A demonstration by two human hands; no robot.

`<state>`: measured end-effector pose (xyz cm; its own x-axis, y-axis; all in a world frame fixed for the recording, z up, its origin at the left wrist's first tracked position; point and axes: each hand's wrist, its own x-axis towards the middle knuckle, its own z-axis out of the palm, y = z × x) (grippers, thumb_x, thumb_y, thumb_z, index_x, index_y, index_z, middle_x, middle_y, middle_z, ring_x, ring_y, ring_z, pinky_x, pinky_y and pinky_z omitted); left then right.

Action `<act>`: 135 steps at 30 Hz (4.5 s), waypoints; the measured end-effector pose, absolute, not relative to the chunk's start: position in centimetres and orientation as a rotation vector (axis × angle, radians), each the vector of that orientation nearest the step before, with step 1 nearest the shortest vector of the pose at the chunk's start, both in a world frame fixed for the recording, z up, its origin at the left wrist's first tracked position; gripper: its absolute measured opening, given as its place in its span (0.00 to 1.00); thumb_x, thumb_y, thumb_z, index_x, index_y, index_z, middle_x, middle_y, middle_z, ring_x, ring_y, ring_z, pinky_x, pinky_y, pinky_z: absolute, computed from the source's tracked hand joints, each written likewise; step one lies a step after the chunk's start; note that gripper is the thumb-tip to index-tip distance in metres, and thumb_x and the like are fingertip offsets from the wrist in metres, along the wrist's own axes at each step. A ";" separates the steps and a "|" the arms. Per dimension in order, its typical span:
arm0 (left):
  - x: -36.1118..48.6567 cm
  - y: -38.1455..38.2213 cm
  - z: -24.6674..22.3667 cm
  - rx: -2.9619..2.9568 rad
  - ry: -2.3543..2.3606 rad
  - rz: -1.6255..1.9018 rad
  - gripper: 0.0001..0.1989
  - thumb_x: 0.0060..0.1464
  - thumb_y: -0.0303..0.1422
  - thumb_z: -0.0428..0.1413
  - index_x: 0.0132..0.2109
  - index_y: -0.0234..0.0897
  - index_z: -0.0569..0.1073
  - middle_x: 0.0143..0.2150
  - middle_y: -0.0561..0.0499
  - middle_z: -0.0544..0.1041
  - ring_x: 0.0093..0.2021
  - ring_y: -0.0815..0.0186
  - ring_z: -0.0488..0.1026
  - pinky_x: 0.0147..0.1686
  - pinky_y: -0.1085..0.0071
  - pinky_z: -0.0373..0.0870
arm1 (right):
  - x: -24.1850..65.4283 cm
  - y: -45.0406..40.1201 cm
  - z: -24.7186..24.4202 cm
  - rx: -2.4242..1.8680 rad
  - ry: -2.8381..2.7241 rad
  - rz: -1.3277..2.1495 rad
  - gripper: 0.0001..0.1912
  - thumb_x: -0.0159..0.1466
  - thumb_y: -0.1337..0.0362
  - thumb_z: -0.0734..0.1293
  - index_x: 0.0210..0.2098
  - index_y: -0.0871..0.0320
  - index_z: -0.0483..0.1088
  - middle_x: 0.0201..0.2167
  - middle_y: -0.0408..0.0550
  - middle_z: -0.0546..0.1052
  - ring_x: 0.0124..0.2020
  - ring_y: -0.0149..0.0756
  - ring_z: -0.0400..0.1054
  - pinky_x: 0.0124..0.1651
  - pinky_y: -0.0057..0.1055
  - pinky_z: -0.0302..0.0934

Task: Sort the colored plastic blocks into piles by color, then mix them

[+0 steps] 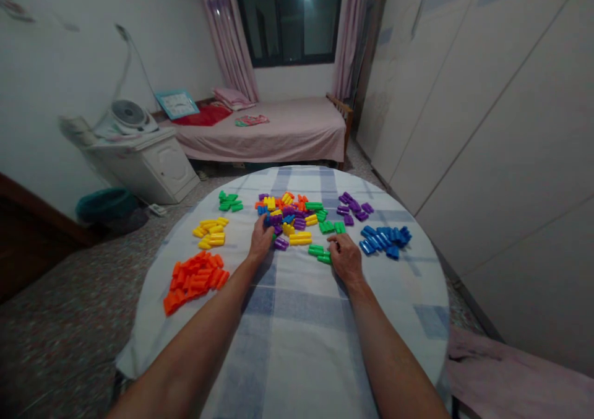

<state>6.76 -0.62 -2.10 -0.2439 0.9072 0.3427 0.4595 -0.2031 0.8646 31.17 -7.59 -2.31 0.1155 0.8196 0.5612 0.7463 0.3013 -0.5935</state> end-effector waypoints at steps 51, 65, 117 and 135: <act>5.3 -0.9 -1.6 0.900 1.081 1.877 0.31 0.62 0.52 0.38 0.53 0.35 0.73 0.59 0.41 0.70 0.60 0.60 0.67 0.58 0.64 0.64 | 15.8 2.4 4.5 -1.200 -1.674 1.111 0.06 0.57 0.64 0.64 0.33 0.58 0.70 0.31 0.43 0.73 0.33 0.32 0.66 0.39 0.30 0.61; 5.6 -1.7 -0.9 1.095 1.301 1.803 0.30 0.62 0.51 0.38 0.47 0.35 0.75 0.46 0.43 0.76 0.41 0.65 0.74 0.36 0.70 0.71 | 27.3 -3.9 5.6 -1.563 -1.529 0.288 0.13 0.56 0.61 0.61 0.40 0.55 0.68 0.44 0.53 0.72 0.48 0.45 0.65 0.54 0.46 0.59; 5.2 -1.0 -2.2 1.244 1.519 1.698 0.24 0.65 0.46 0.36 0.46 0.38 0.72 0.48 0.44 0.71 0.45 0.67 0.72 0.37 0.73 0.71 | 30.5 -3.5 0.5 -1.975 -1.911 -0.125 0.19 0.63 0.57 0.63 0.52 0.56 0.70 0.52 0.56 0.71 0.51 0.46 0.63 0.49 0.39 0.61; 5.5 -1.1 -2.3 1.288 1.470 1.667 0.25 0.65 0.46 0.36 0.45 0.37 0.72 0.47 0.43 0.73 0.46 0.65 0.72 0.39 0.70 0.71 | 29.1 -3.8 1.6 -2.160 -1.894 -0.026 0.20 0.59 0.62 0.64 0.51 0.54 0.71 0.48 0.56 0.71 0.48 0.50 0.63 0.44 0.43 0.60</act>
